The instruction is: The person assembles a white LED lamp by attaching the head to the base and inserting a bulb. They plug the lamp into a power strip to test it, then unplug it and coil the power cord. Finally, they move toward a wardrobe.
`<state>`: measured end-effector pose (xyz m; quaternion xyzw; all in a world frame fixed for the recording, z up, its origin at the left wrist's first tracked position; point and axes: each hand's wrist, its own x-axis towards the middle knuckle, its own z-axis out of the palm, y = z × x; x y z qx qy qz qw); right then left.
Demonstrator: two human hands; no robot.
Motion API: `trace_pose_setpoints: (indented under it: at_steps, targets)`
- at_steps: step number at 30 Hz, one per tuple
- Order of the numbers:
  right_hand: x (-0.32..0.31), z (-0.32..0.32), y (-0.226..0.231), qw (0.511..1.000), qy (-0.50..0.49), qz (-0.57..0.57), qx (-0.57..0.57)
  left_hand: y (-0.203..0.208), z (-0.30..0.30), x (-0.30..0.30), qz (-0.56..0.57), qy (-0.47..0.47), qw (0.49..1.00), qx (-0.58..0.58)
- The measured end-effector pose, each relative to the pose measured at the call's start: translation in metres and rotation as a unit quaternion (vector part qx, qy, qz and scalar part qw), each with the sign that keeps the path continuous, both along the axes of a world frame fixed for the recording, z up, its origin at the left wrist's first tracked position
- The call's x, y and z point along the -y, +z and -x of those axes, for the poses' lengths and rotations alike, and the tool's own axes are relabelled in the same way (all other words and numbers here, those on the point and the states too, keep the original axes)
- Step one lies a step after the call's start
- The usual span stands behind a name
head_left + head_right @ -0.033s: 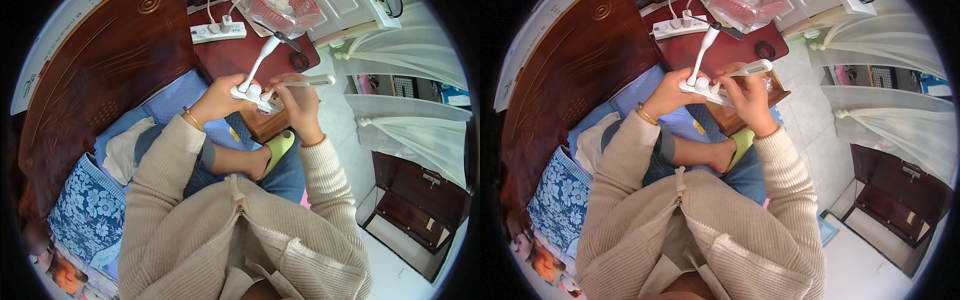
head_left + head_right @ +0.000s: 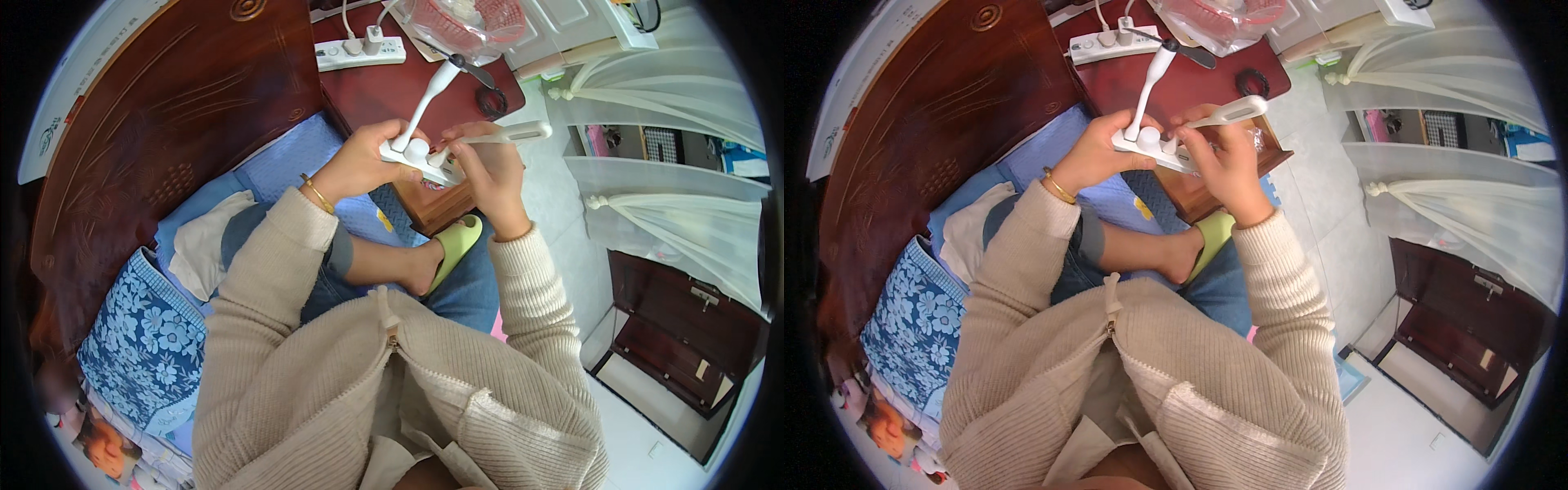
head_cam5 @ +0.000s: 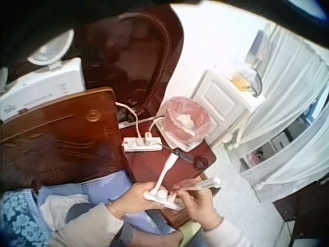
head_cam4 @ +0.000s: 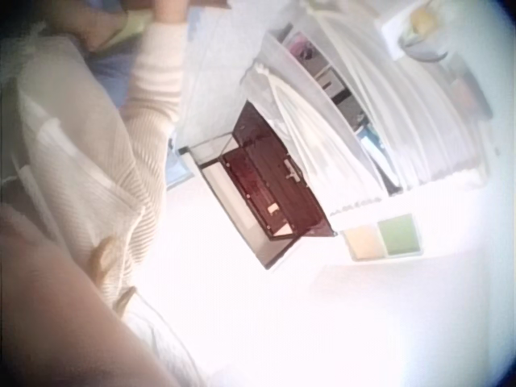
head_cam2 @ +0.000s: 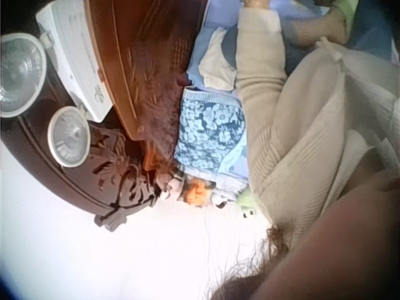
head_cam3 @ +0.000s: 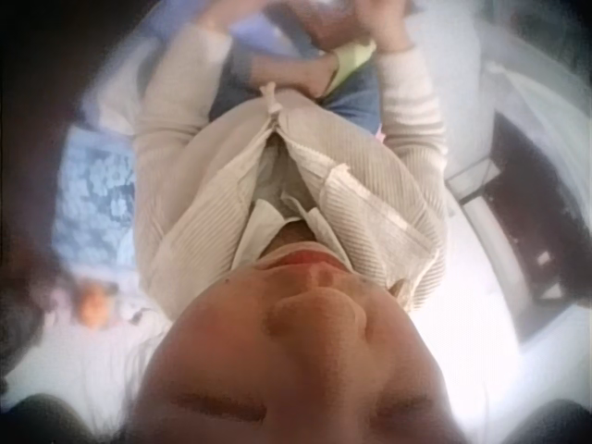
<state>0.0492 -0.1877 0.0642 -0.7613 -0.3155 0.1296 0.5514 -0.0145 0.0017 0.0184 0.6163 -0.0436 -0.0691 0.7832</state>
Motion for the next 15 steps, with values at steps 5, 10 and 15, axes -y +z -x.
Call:
trace_pose_setpoints:
  at_steps: [5, 10, 15]
  targets:
    - [0.009, -0.026, -0.014, 0.952, -0.021, -0.255, -0.169, 0.008, 0.002, -0.003, 0.023, -0.001, 0.999, 0.045]
    - [-0.020, -0.083, -0.065, 0.978, -0.137, -0.029, -0.154, 0.009, 0.003, -0.009, 0.087, -0.025, 0.994, 0.060]
    - [-0.071, -0.155, -0.113, 0.982, -0.118, 0.127, 0.080, 0.009, 0.002, -0.023, 0.181, -0.019, 0.983, 0.036]
